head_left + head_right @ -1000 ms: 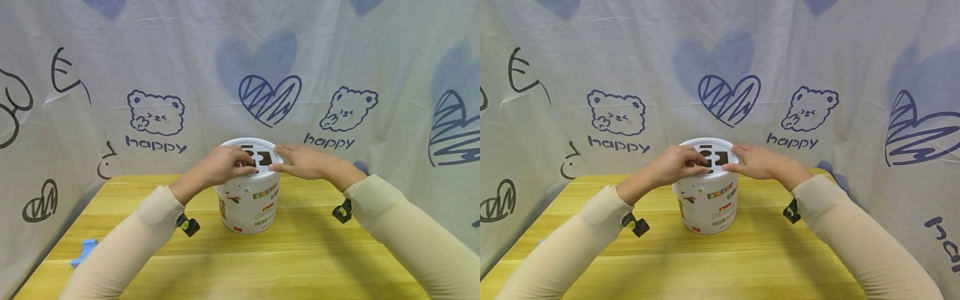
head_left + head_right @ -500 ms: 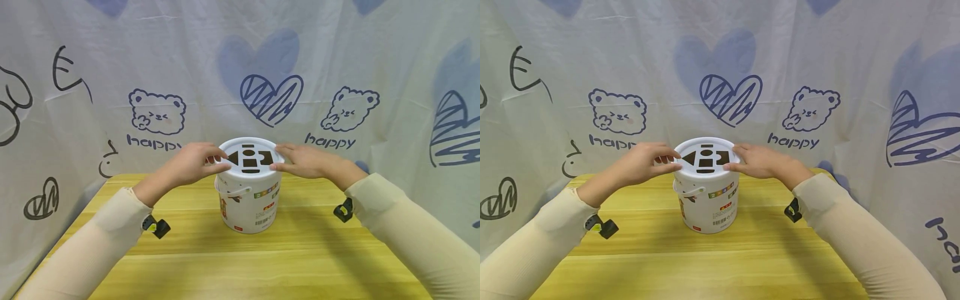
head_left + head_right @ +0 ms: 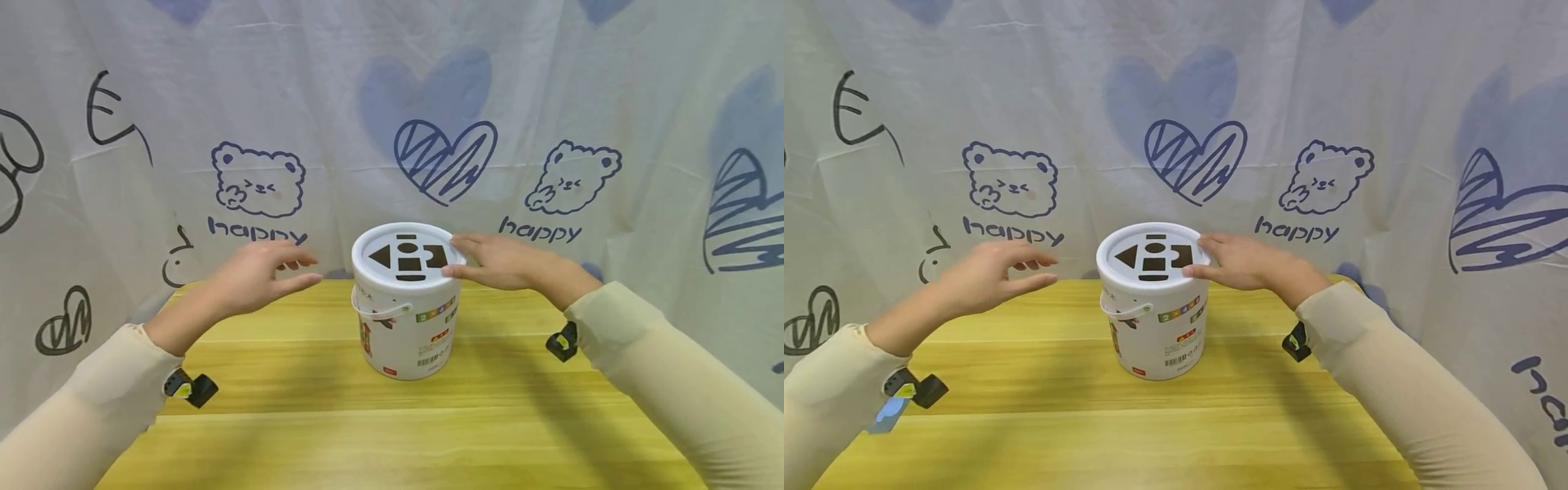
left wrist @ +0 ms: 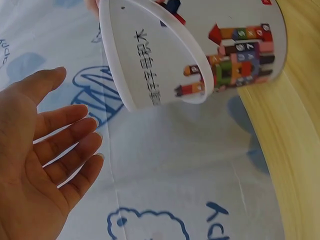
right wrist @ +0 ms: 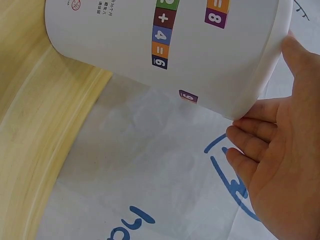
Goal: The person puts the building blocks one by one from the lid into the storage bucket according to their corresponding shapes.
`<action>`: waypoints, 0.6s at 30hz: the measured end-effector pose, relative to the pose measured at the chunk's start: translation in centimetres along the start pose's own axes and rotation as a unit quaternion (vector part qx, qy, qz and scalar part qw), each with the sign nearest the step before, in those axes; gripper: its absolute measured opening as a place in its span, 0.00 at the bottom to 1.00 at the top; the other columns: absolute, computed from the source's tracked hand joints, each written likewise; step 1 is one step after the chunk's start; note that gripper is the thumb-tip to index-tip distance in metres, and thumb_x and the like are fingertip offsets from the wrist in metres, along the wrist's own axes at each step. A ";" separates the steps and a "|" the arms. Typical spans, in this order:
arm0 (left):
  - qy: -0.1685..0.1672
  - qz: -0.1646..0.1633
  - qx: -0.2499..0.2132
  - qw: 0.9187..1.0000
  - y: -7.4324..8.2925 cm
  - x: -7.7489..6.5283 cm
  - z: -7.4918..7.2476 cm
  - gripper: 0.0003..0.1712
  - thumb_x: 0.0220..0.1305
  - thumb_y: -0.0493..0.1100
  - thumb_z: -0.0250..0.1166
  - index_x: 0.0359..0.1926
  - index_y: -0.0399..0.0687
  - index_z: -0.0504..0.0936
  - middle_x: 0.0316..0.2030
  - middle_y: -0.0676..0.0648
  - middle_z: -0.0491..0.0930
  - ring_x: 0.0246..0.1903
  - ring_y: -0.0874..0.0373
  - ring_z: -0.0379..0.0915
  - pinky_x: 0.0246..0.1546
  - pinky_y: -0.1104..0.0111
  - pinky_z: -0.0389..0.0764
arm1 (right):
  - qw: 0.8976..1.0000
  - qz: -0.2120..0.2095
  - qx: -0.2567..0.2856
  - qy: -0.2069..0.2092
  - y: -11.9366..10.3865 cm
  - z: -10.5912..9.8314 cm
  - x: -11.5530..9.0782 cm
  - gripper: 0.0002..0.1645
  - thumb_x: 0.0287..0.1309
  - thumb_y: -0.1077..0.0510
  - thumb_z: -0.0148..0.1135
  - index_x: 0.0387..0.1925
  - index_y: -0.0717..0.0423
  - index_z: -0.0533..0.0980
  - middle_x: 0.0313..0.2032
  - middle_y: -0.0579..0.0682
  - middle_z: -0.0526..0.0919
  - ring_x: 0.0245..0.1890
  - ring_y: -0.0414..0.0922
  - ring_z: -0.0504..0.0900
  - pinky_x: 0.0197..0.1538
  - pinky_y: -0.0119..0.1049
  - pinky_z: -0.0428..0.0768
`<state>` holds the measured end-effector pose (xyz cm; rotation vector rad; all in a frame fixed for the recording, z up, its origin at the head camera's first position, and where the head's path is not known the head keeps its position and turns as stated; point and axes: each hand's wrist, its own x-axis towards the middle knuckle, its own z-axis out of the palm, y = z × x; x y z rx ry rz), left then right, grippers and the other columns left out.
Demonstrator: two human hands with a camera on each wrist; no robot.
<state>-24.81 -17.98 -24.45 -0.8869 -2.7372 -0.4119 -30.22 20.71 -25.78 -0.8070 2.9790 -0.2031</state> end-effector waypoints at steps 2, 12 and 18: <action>-0.003 -0.010 0.000 1.000 -0.4 -0.7 -0.3 0.25 0.68 0.58 0.60 0.55 0.46 0.82 0.49 0.46 0.82 0.47 0.51 0.76 0.47 0.52 0.79 | 1.000 0.000 0.001 0.001 0.0 0.0 0.0 0.59 0.57 0.18 0.38 0.76 0.54 0.52 0.74 0.58 0.53 0.70 0.61 0.57 0.69 0.60 0.56; -0.005 -0.059 0.010 0.998 -3.1 -4.1 -0.6 0.27 0.69 0.59 0.59 0.57 0.45 0.80 0.52 0.44 0.81 0.49 0.47 0.75 0.48 0.48 0.78 | 1.000 -0.001 -0.005 -0.004 0.1 0.0 0.1 0.58 0.59 0.19 0.37 0.76 0.54 0.51 0.74 0.58 0.51 0.71 0.62 0.56 0.69 0.61 0.54; -0.006 -0.090 0.011 0.996 -5.4 -6.9 -0.2 0.27 0.69 0.59 0.60 0.57 0.43 0.80 0.53 0.40 0.79 0.48 0.44 0.75 0.46 0.47 0.78 | 1.000 0.001 -0.005 0.001 0.0 0.0 0.0 0.58 0.58 0.18 0.37 0.76 0.53 0.52 0.74 0.57 0.52 0.71 0.61 0.56 0.69 0.60 0.55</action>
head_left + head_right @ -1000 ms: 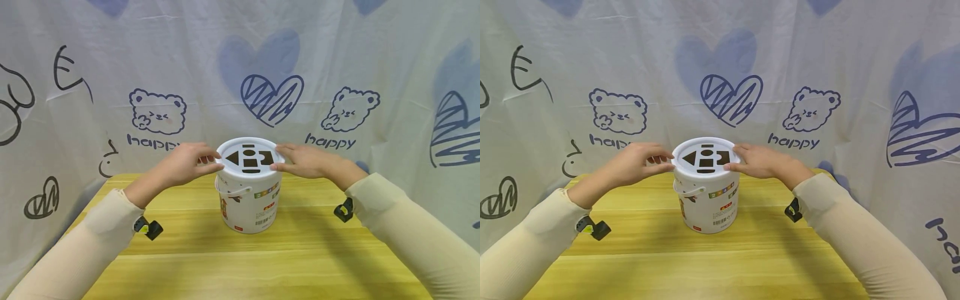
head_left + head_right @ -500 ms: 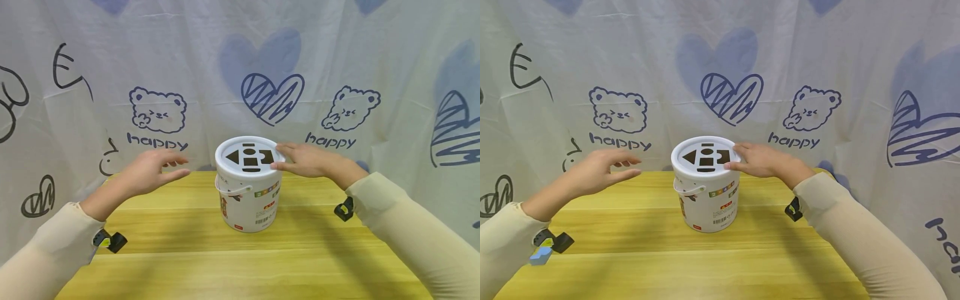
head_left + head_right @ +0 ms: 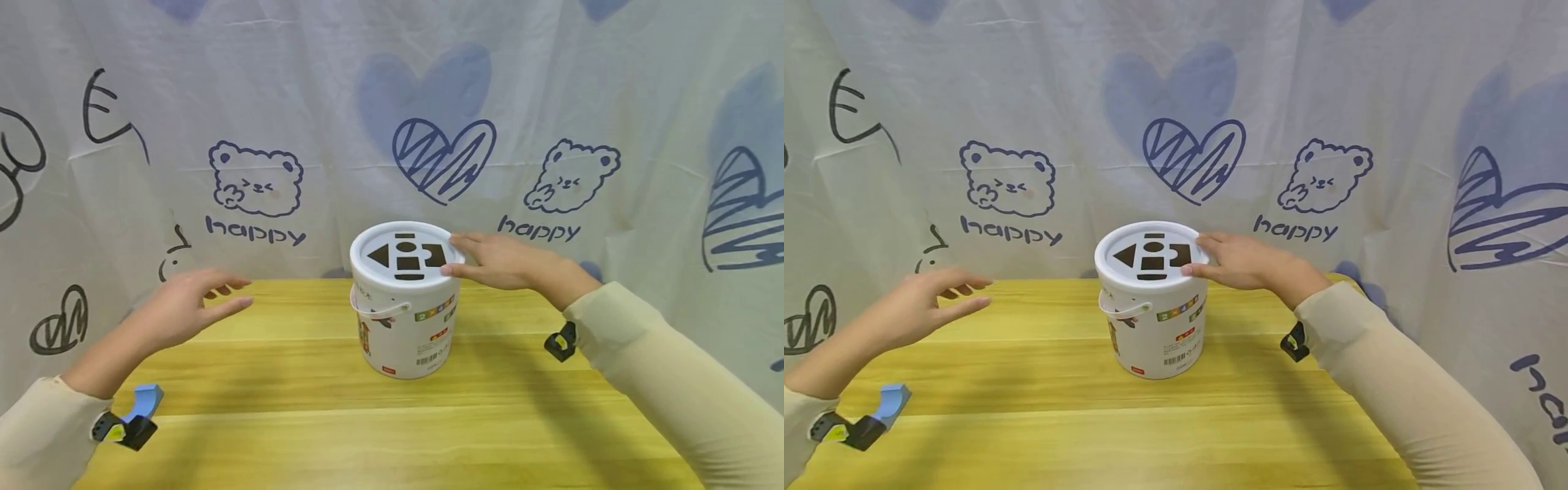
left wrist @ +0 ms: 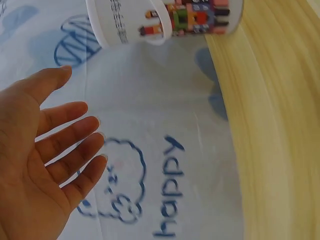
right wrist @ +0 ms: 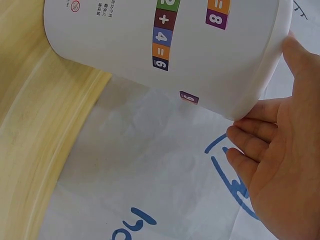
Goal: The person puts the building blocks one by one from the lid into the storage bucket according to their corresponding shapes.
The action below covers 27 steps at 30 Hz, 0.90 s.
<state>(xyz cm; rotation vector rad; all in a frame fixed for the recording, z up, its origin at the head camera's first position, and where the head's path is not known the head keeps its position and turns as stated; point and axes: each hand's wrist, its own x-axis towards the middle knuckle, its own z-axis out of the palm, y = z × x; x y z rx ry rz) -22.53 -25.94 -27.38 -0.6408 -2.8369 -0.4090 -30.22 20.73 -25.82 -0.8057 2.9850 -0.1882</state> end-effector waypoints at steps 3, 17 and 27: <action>-0.001 -0.009 0.001 1.000 -1.4 -1.4 0.1 0.28 0.69 0.58 0.60 0.58 0.42 0.79 0.54 0.38 0.79 0.48 0.43 0.75 0.45 0.46 0.79 | 1.000 0.001 0.000 0.000 -0.1 0.0 0.0 0.59 0.58 0.18 0.37 0.76 0.53 0.52 0.74 0.57 0.52 0.70 0.62 0.57 0.69 0.61 0.56; -0.041 -0.043 -0.007 0.998 -6.8 -5.9 1.8 0.31 0.66 0.57 0.63 0.61 0.41 0.76 0.55 0.37 0.77 0.49 0.39 0.75 0.43 0.46 0.79 | 1.000 0.002 0.003 0.004 0.0 0.2 -0.2 0.59 0.57 0.18 0.38 0.76 0.54 0.52 0.74 0.57 0.53 0.70 0.61 0.58 0.69 0.60 0.56; -0.061 -0.061 -0.060 0.994 -10.3 -8.4 4.3 0.32 0.64 0.55 0.66 0.62 0.41 0.74 0.57 0.35 0.74 0.51 0.35 0.72 0.45 0.45 0.78 | 1.000 0.002 0.006 0.001 -0.1 0.0 -0.1 0.59 0.57 0.18 0.38 0.76 0.53 0.52 0.74 0.56 0.52 0.71 0.60 0.56 0.70 0.59 0.55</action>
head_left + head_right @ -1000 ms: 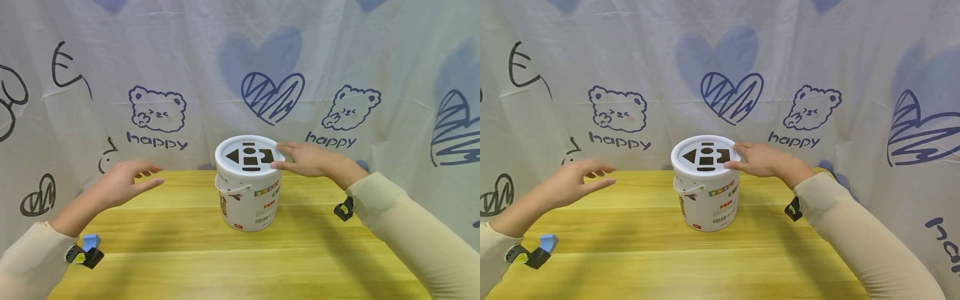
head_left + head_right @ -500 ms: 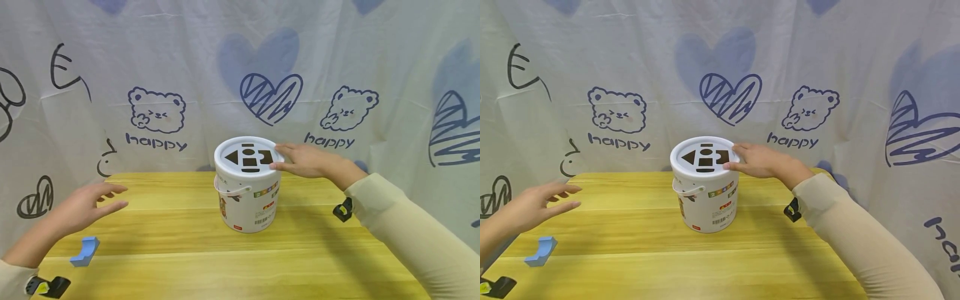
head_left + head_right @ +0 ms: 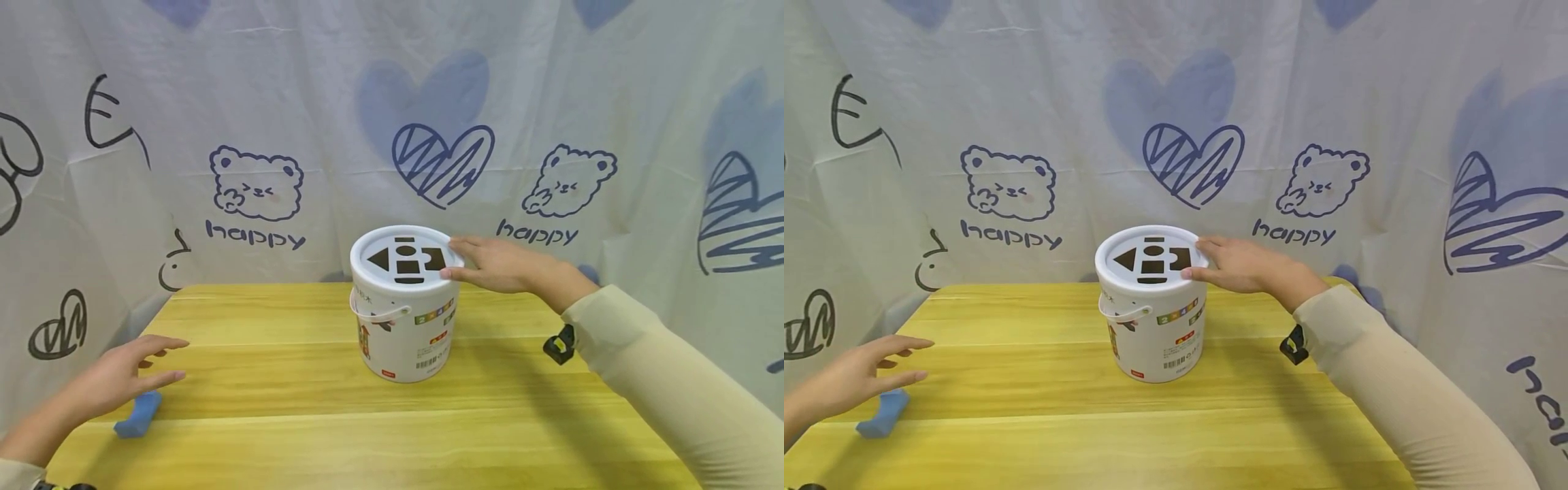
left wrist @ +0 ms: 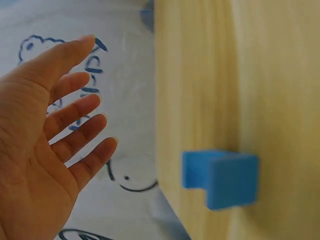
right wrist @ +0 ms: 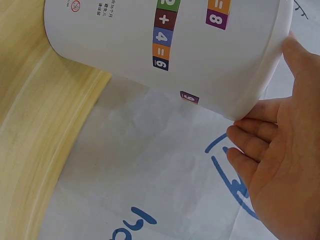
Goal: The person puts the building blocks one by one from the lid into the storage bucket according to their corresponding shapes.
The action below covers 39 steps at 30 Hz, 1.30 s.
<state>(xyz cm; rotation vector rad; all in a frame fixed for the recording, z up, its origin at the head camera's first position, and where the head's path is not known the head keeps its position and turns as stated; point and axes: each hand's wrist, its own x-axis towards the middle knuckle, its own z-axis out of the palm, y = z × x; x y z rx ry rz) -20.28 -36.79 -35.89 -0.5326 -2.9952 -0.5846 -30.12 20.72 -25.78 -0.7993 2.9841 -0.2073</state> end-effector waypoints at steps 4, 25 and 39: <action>-0.006 0.003 -0.001 1.000 -1.4 -0.7 1.2 0.34 0.61 0.55 0.69 0.61 0.41 0.75 0.57 0.34 0.73 0.53 0.34 0.71 0.44 0.45 0.79 | 1.000 0.002 0.002 -0.002 0.0 0.1 0.0 0.59 0.57 0.18 0.38 0.76 0.53 0.51 0.75 0.56 0.52 0.71 0.60 0.56 0.70 0.59 0.55; -0.071 0.011 0.042 0.997 -5.4 -2.5 3.5 0.49 0.44 0.59 0.78 0.60 0.32 0.74 0.54 0.28 0.73 0.52 0.31 0.71 0.45 0.47 0.78 | 1.000 -0.001 -0.002 -0.001 -0.1 0.1 -0.2 0.58 0.59 0.18 0.38 0.76 0.53 0.52 0.74 0.56 0.52 0.71 0.61 0.56 0.70 0.60 0.55; -0.097 0.006 0.115 0.989 -6.1 -1.9 2.9 0.46 0.39 0.56 0.81 0.54 0.30 0.77 0.47 0.36 0.79 0.44 0.44 0.75 0.36 0.61 0.76 | 1.000 -0.004 0.000 0.001 0.0 0.0 0.0 0.58 0.58 0.18 0.37 0.76 0.53 0.52 0.75 0.56 0.52 0.71 0.60 0.56 0.70 0.59 0.56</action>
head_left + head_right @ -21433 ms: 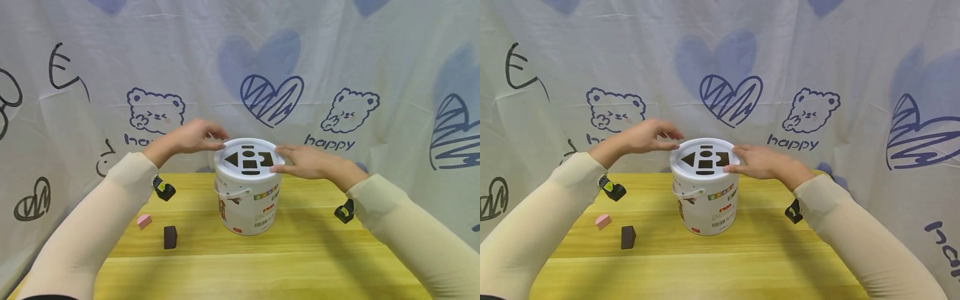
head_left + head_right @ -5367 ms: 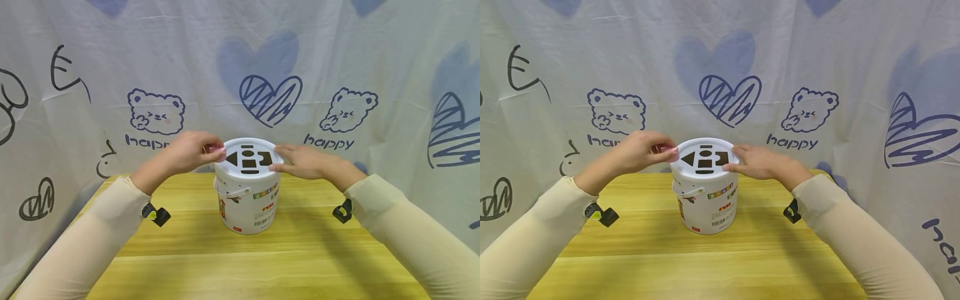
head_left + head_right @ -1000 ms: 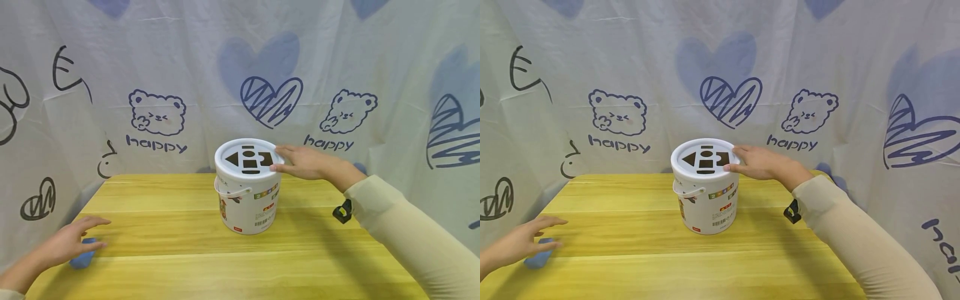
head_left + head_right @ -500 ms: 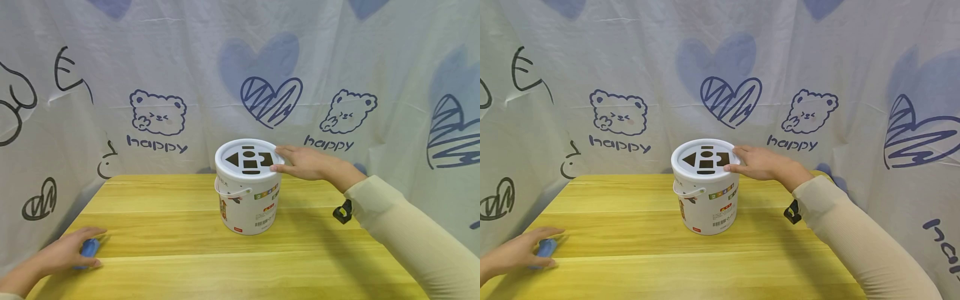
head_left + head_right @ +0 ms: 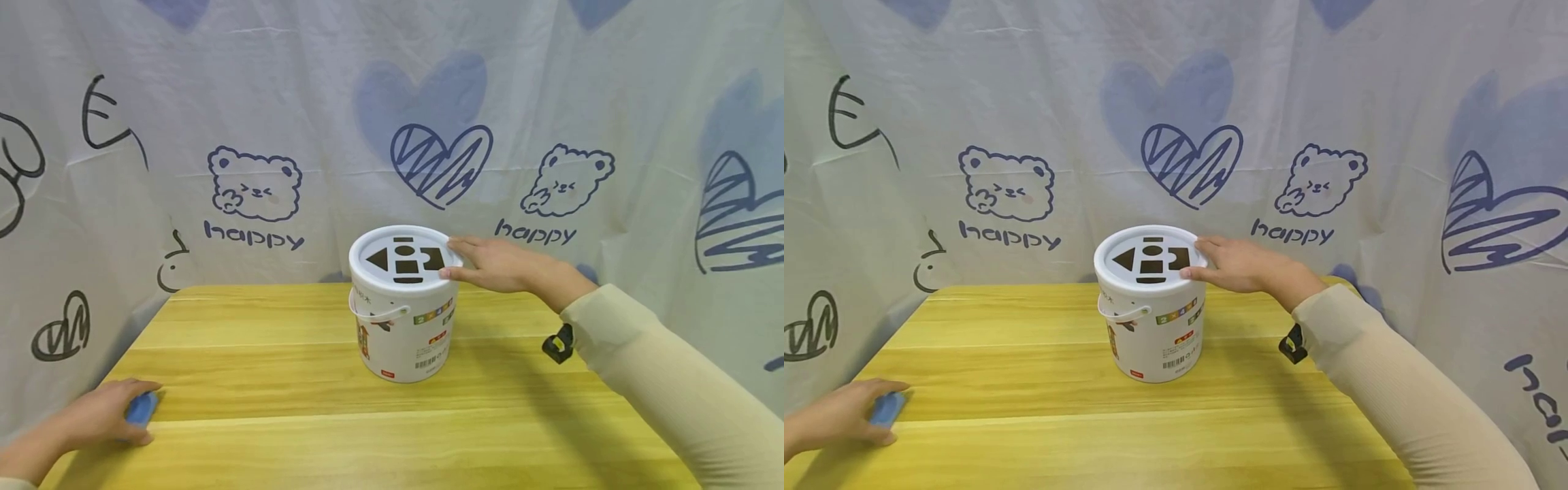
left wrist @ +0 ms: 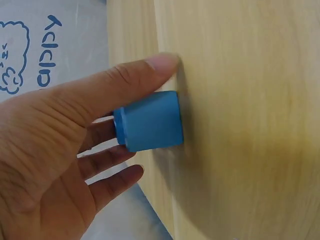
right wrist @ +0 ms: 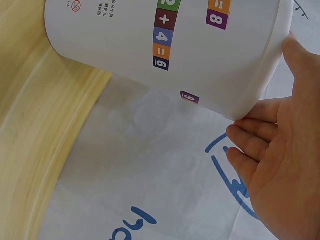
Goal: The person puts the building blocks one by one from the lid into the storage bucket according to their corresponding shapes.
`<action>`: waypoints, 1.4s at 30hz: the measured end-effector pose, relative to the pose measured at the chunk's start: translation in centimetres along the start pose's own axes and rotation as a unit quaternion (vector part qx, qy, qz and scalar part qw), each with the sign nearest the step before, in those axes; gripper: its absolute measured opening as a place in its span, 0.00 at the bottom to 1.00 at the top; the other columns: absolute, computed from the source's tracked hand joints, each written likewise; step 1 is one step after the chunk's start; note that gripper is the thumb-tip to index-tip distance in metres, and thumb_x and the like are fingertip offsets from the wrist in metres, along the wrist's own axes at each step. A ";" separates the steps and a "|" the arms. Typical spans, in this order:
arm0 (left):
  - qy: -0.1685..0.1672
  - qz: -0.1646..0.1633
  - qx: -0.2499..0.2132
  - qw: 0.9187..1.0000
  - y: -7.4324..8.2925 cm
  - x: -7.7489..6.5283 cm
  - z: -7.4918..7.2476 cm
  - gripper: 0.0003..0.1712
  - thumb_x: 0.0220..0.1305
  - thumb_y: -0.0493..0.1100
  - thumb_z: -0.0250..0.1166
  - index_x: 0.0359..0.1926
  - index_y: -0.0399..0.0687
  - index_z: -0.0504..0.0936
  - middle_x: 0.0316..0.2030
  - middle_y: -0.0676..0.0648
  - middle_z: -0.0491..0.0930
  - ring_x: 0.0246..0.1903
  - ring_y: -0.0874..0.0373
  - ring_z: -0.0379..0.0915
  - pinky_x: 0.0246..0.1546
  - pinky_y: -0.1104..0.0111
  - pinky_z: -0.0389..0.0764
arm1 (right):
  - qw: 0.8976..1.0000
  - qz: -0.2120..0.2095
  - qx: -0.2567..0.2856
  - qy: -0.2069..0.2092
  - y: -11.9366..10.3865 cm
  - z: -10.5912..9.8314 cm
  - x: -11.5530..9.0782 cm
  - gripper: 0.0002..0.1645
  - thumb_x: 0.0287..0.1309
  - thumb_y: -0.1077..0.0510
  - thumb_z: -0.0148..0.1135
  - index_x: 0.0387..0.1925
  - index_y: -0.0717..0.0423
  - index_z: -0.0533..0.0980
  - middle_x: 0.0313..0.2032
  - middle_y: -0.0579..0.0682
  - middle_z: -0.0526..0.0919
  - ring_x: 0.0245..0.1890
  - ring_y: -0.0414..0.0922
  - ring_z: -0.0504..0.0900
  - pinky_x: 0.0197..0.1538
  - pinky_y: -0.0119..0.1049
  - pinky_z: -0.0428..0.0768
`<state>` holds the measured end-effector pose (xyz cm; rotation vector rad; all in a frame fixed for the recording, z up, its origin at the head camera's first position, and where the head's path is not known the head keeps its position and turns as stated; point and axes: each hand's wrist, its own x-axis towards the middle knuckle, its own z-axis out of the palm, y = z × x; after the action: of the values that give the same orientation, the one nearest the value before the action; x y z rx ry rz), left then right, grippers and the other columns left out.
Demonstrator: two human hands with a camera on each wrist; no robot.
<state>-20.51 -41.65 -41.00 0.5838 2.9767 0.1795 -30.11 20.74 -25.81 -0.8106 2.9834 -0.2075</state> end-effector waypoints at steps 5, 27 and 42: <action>-0.031 -0.015 -0.019 0.999 0.0 -0.1 -0.5 0.46 0.40 0.53 0.81 0.56 0.28 0.75 0.49 0.34 0.78 0.46 0.42 0.75 0.37 0.61 0.77 | 1.000 0.002 0.000 0.000 0.0 0.0 0.0 0.58 0.58 0.18 0.37 0.76 0.53 0.52 0.74 0.56 0.52 0.71 0.61 0.56 0.69 0.60 0.56; 0.047 0.005 -0.122 0.991 2.4 0.2 -0.7 0.43 0.50 0.54 0.77 0.58 0.31 0.72 0.47 0.47 0.78 0.41 0.54 0.79 0.40 0.67 0.81 | 1.000 0.008 0.000 -0.002 0.0 0.0 -0.1 0.59 0.57 0.17 0.37 0.76 0.52 0.51 0.75 0.56 0.52 0.70 0.61 0.57 0.69 0.61 0.56; 0.110 0.004 -0.146 0.983 6.4 2.9 -2.7 0.39 0.56 0.56 0.73 0.60 0.37 0.72 0.47 0.47 0.77 0.47 0.43 0.74 0.46 0.50 0.79 | 1.000 0.008 0.003 -0.003 -0.1 0.1 0.0 0.59 0.57 0.18 0.37 0.76 0.52 0.51 0.75 0.56 0.52 0.70 0.61 0.57 0.69 0.60 0.56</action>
<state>-21.13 -34.95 -37.72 0.5731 3.0669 0.7129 -30.10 20.66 -25.87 -0.7862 2.9814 -0.2144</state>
